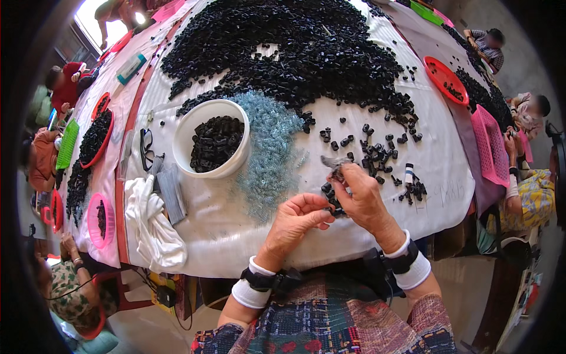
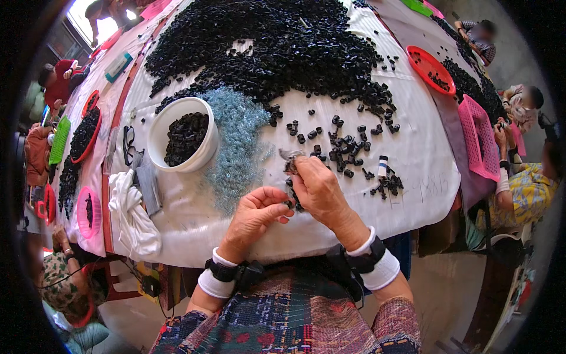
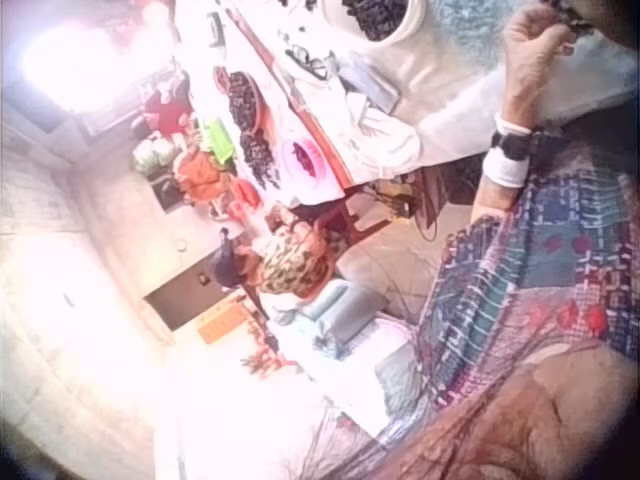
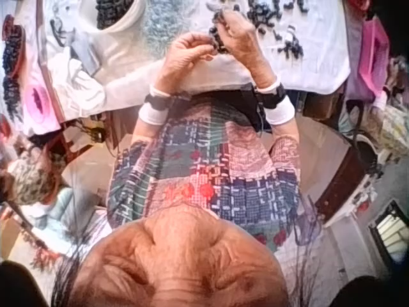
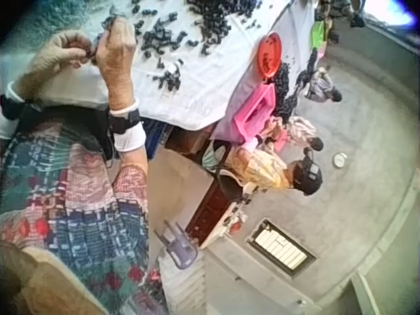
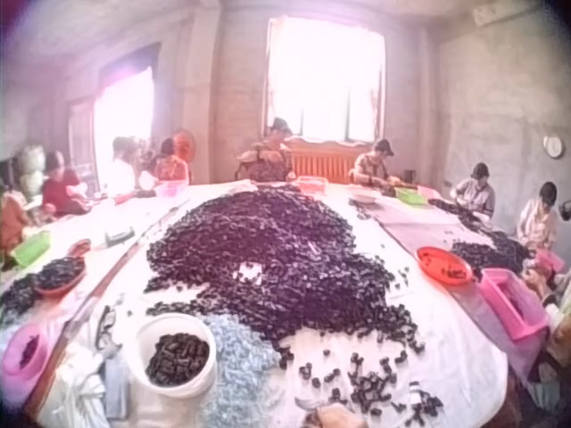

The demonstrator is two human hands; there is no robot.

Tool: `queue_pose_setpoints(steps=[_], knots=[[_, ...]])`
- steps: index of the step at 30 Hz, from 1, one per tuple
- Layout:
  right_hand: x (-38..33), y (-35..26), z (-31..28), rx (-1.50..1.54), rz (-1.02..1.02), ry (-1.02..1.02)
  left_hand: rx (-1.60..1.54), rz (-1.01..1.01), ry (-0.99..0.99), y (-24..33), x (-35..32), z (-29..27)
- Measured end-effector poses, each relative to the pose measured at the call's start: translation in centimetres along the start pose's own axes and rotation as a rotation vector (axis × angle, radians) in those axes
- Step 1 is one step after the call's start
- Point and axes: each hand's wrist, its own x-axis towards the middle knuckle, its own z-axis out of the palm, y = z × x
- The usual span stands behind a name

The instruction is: Sort and organize small black shoe components from a large pile into smaller groups or containers.

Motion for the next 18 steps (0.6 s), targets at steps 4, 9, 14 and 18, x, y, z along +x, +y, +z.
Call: queue_pose_setpoints(steps=[4,9,14,18], knots=[[1.9,0.2,1.6,-0.028,-0.017,-0.084,0.075,-0.012,-0.112,0.0,0.0,-0.5],[3.1,1.3,4.0,-0.071,-0.073,-0.254,0.059,-0.035,-0.176,-0.2,-0.1,-0.7],[3.6,2.0,4.9,-0.162,-0.211,-0.322,0.048,-0.034,-0.195,-0.2,-0.1,-0.8],[3.1,2.3,3.1,-0.280,-0.196,-0.317,0.044,0.009,-0.148,-0.2,0.0,-1.0]])
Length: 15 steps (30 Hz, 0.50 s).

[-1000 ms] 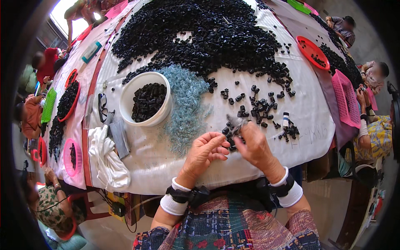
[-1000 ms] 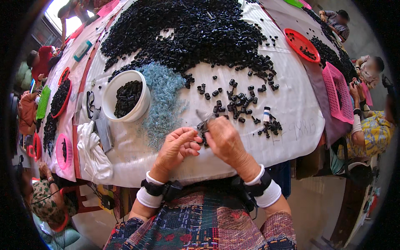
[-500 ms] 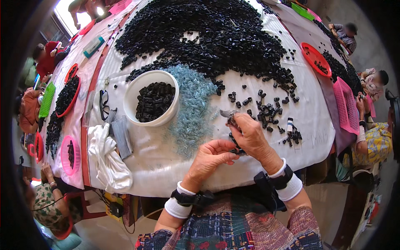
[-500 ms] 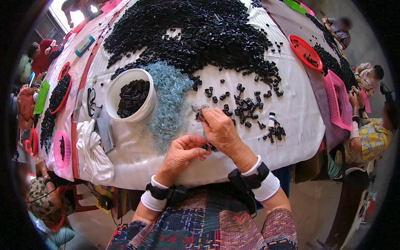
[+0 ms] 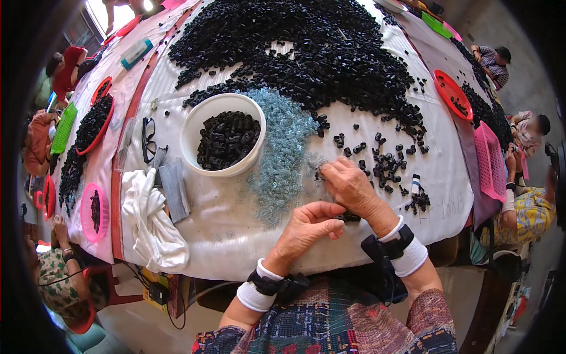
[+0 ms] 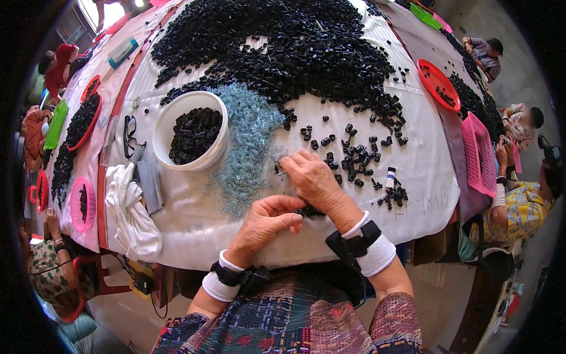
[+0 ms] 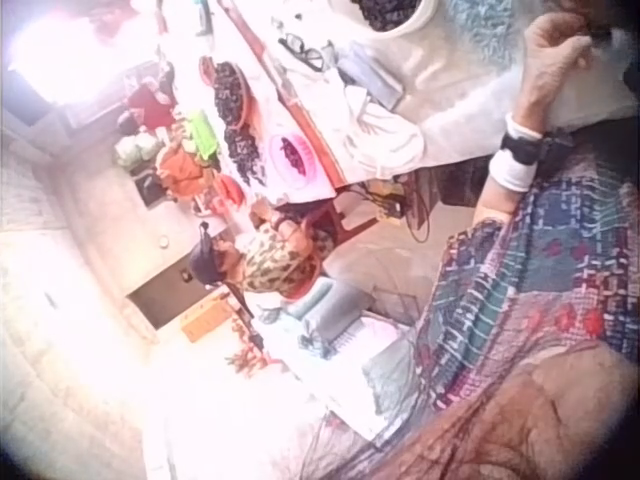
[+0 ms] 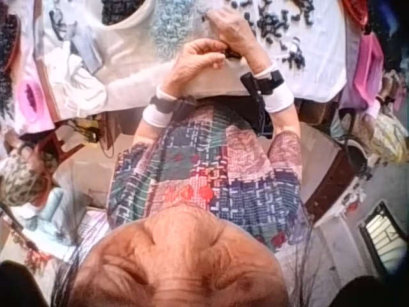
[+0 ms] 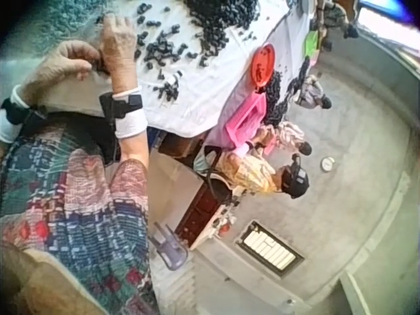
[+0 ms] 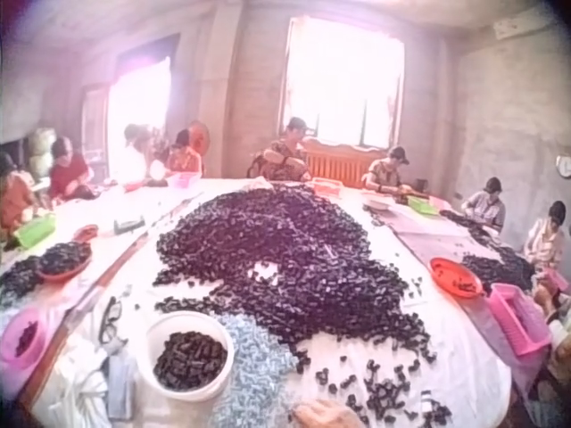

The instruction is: Sort and organize small black shoe components from a large pile into smaller groups or containers.

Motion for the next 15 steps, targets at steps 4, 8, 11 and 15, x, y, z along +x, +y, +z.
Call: queue_pose_setpoints(steps=[4,8,11,15], knots=[[-1.6,0.8,-1.0,0.032,0.096,0.109,-0.020,0.030,0.027,-0.4,0.1,-0.2],[-2.5,1.2,-1.6,0.050,0.224,0.151,-0.103,0.062,0.069,-0.2,0.1,0.3],[-2.4,1.0,-1.2,0.039,0.170,0.186,-0.108,0.070,0.132,0.2,0.1,0.7],[-2.0,0.0,-1.0,0.016,0.129,0.140,-0.112,0.072,0.135,-0.1,0.1,0.3]])
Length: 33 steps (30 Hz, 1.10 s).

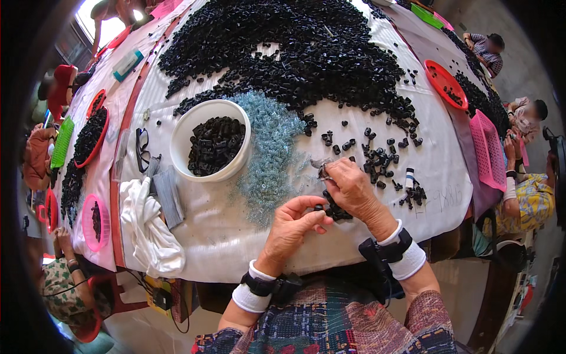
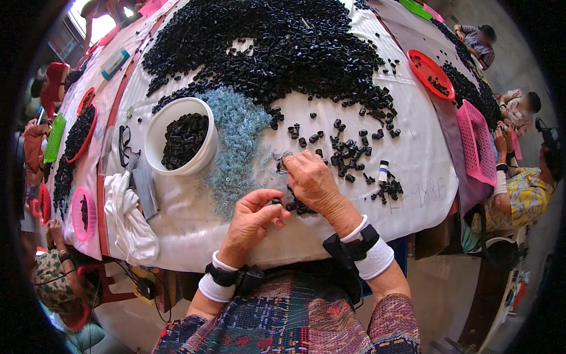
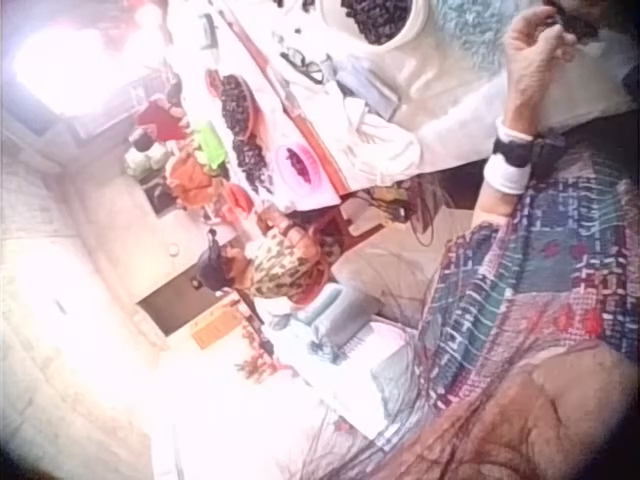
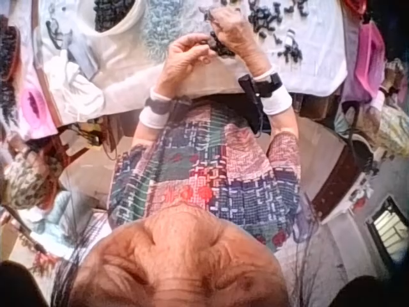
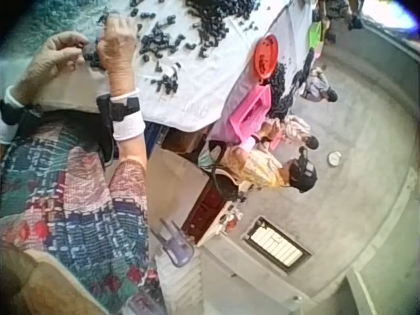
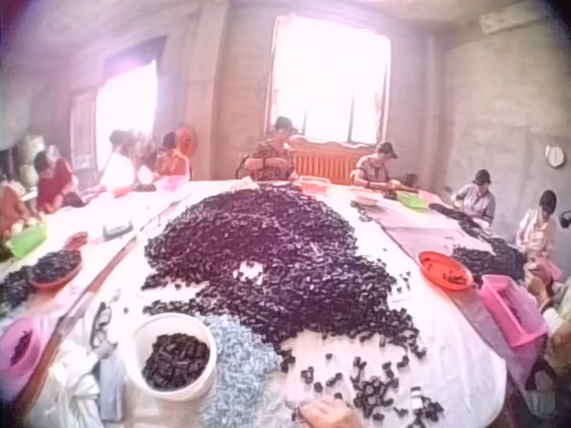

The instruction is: Sort and organize small black shoe components from a large pile into smaller groups or containers.

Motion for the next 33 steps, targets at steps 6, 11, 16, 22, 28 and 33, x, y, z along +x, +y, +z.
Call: queue_pose_setpoints(steps=[6,11,16,22,28,33], knots=[[0.4,-0.4,0.9,-0.069,-0.095,-0.119,-0.051,0.101,0.003,-0.4,0.2,-0.8],[0.5,-0.3,1.4,-0.137,-0.089,-0.133,-0.057,0.143,-0.001,-0.6,0.4,-0.9],[-0.6,-0.9,0.1,0.380,0.312,0.098,-0.044,0.129,0.095,-0.4,0.4,0.0],[-1.8,-3.3,-1.7,1.091,0.605,0.180,-0.157,0.116,0.023,-0.5,0.5,-1.1],[-2.8,-4.7,-1.2,1.102,0.533,0.272,-0.119,0.054,-0.004,-0.1,0.4,-0.4],[-3.1,-5.4,-0.7,1.081,0.540,0.264,-0.064,0.067,-0.031,-0.3,0.4,-0.5]])
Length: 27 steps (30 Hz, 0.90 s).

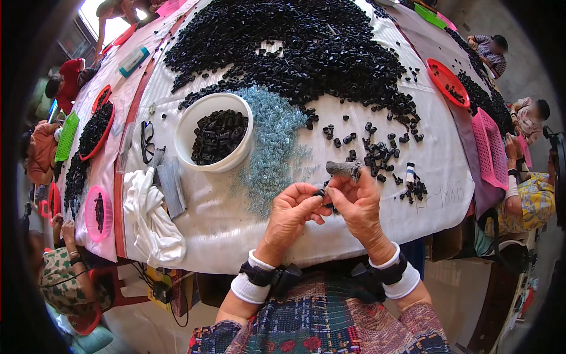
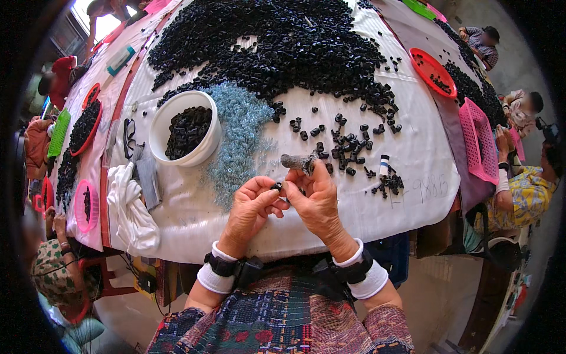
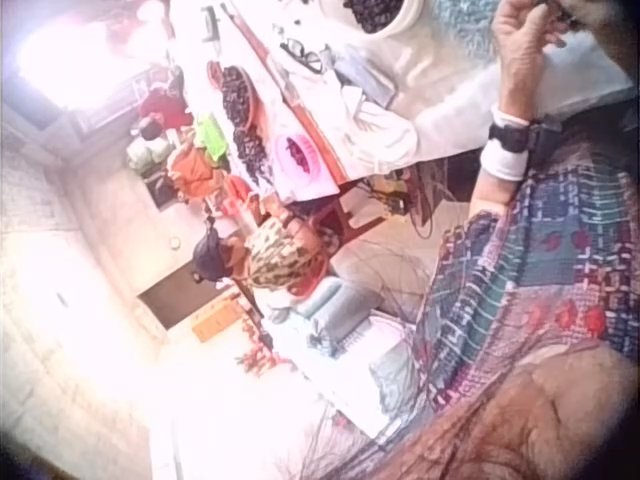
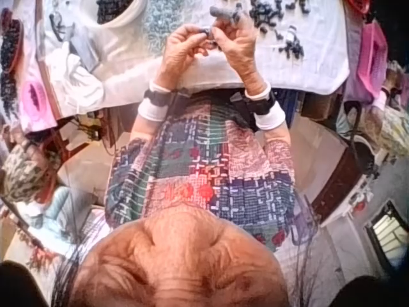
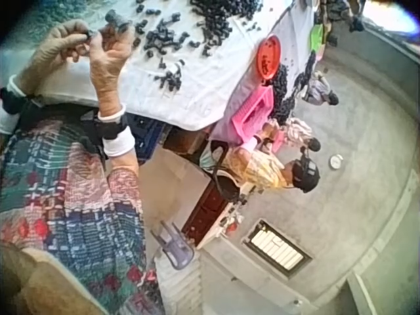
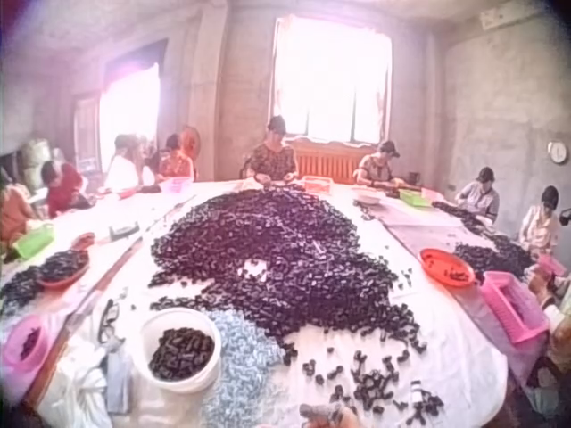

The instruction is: Sort and organize small black shoe components from a large pile into smaller groups or containers.

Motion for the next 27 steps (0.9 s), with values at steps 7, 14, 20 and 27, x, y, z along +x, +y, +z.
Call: queue_pose_setpoints(steps=[7,14,20,27], knots=[[-0.3,1.3,-0.3,-0.098,-0.060,0.039,0.098,-0.030,0.010,0.0,0.0,0.4],[-0.2,2.1,-0.2,-0.172,-0.137,0.071,0.211,0.043,-0.013,-0.8,0.4,-0.7],[-0.4,2.2,-0.6,-0.256,-0.102,0.085,0.246,-0.069,0.021,0.0,0.2,0.3],[-0.6,1.3,-1.3,-0.623,-0.315,-0.018,0.198,-0.080,0.014,0.1,0.0,0.2]])
